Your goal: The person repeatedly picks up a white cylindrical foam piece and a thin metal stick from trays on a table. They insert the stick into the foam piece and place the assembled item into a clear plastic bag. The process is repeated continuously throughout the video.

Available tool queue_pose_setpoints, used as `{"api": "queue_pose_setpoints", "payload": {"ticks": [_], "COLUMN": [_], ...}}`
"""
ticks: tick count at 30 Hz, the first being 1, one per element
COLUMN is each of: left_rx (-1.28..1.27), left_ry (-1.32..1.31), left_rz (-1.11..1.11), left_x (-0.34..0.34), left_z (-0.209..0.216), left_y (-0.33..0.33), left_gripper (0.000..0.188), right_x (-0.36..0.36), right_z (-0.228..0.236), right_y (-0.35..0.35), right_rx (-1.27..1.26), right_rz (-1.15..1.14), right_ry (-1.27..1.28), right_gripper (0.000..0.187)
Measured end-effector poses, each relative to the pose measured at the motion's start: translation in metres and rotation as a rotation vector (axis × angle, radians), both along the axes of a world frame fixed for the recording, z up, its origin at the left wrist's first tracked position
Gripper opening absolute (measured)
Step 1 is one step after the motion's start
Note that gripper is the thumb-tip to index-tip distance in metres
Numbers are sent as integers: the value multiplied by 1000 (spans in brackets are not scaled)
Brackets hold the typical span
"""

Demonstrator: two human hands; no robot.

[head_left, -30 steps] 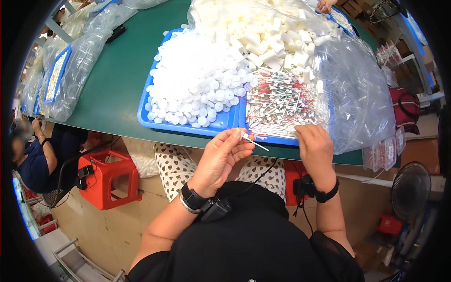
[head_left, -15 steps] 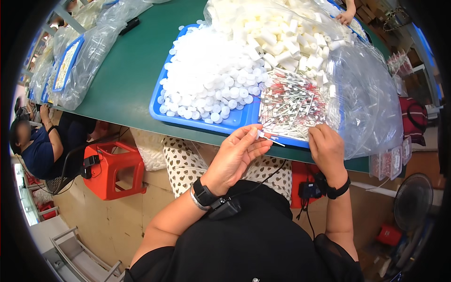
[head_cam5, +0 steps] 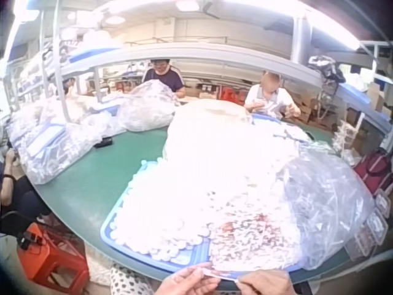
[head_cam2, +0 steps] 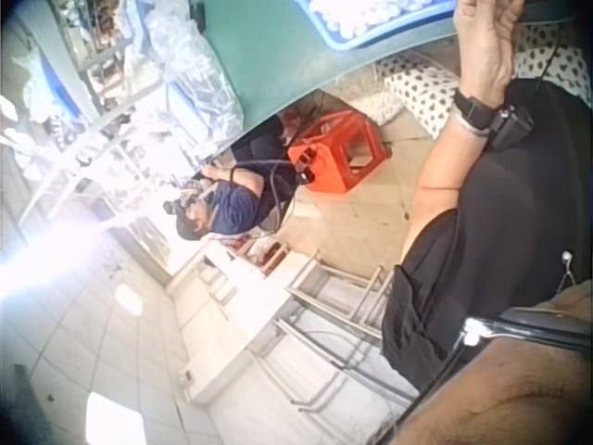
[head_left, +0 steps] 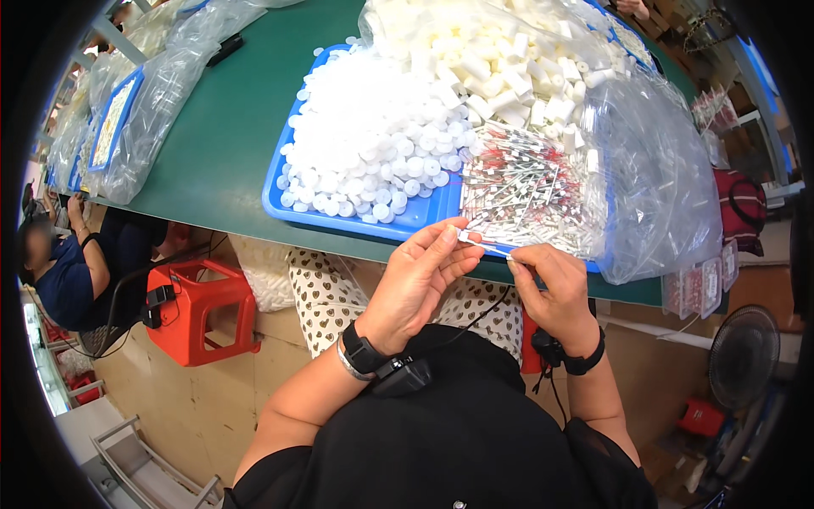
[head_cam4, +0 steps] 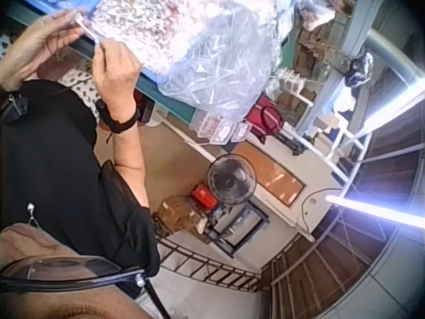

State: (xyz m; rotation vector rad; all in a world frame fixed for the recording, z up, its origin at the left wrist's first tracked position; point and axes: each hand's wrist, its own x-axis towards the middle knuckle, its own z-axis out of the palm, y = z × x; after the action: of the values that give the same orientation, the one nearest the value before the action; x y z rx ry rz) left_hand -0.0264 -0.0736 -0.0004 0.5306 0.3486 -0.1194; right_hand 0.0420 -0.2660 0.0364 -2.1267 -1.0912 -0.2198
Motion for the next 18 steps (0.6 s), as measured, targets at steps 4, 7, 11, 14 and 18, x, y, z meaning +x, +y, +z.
{"api": "queue_pose_setpoints", "payload": {"ticks": [4,7,11,14,18], "left_rx": [-5,1,18,88,113], "left_ry": [15,19,12,-65,-203], "left_rz": [14,17,24,-82,-175], "left_x": [-1,-1,-1,-3,-5], "left_z": [-1,-1,-3,-3,0], "left_y": [2,3,3,1,-7], "left_gripper": [37,37,37,42,50], "right_x": [1,1,3,3,-3], "right_z": [-1,0,-1,-5,1], "right_y": [3,4,6,8,8], "right_rx": [-11,-25,-15,8,123], "right_rz": [-29,-32,2,38,-25], "right_ry": [-12,-7,-41,-22,849], "right_gripper": [12,12,13,9,10]}}
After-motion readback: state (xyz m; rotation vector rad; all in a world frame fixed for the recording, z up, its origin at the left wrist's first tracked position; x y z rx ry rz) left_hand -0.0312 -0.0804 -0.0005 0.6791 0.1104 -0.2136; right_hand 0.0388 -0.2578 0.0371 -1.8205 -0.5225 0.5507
